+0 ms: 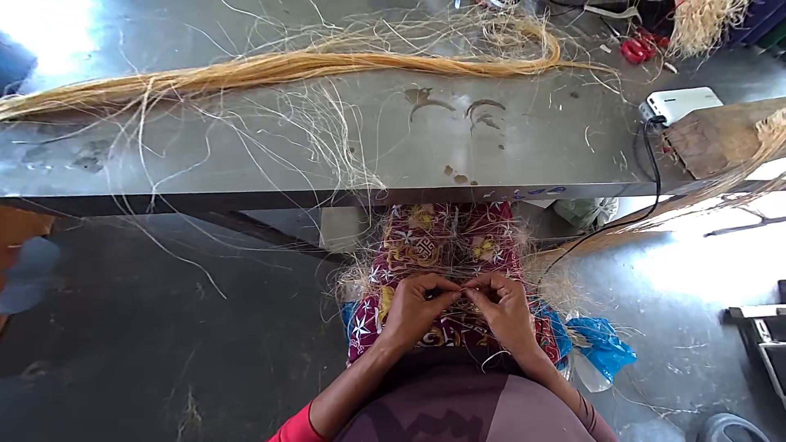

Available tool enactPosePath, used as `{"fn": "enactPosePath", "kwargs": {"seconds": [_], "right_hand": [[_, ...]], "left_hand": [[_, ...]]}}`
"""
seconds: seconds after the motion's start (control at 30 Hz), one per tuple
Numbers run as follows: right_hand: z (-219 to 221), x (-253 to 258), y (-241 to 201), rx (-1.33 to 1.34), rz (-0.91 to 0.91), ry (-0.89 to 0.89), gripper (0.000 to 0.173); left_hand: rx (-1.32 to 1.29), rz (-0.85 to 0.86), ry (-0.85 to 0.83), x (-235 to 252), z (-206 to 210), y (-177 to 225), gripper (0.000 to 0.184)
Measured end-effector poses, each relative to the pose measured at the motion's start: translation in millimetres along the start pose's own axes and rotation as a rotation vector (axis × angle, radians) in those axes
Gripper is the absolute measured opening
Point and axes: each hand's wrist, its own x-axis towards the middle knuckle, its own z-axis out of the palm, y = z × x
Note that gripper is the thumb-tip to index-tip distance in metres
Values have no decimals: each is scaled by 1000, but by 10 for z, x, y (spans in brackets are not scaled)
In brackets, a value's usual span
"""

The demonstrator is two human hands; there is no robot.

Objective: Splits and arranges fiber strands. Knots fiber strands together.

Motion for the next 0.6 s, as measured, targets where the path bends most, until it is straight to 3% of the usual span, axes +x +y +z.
{"fn": "enactPosePath", "kwargs": {"seconds": [0.23,0.47,0.6], "right_hand": [[47,-27,12,-128,-119,41,11],[77,-36,-18,-18,-89,-80,11],[121,-10,8,16,-47,-73,12]], "left_hand": [[-111,27,-16,-15,-16,-26,9],[-557,-414,-318,8,-174,26,24],[-758,-452,-177,-58,-92,21,29]]}}
